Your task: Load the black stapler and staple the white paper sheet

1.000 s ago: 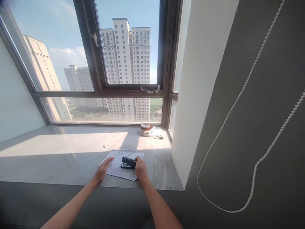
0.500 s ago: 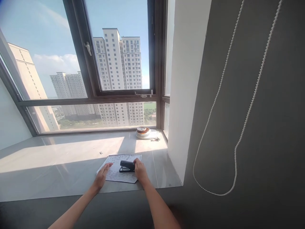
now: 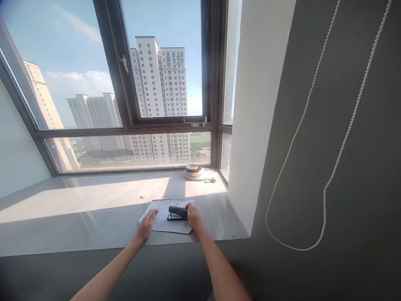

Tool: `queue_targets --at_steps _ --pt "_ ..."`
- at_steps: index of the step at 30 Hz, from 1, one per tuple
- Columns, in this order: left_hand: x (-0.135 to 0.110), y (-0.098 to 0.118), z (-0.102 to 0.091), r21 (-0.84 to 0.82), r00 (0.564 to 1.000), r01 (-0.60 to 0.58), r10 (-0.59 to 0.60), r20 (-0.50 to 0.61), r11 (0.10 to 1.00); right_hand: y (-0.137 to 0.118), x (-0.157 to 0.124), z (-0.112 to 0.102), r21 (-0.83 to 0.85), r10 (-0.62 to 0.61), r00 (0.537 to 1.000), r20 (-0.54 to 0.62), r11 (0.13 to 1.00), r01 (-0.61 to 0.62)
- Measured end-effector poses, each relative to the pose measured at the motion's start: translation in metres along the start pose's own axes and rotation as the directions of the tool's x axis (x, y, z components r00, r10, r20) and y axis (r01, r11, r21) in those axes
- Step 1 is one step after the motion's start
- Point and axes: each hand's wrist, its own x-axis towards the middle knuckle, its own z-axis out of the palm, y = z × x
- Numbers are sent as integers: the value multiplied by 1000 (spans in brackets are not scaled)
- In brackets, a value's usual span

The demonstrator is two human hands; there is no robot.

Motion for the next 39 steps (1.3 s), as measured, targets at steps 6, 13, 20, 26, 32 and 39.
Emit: queue_targets --at_steps 6,13,20,26,32,39 --pt "-4 7 -1 12 999 38 -38 25 999 1 0 -1 9 14 1000 19 1000 -15" --pt "-1 7 4 32 995 -56 53 90 998 -1 -1 -2 25 11 1000 25 1000 -12" --pt "-5 5 13 291 982 -105 52 183 951 0 2 -2 70 25 999 36 997 -28" --pt "-6 2 23 467 968 -174 63 243 867 -10 -3 -13 126 9 1000 21 992 -11" --pt "-13 17 25 550 976 -188 94 194 814 -20 -14 -18 14 -124 991 53 992 124" --pt "-23 35 30 671 962 -268 159 220 692 -34 -24 -9 -431 -272 961 45 863 264"
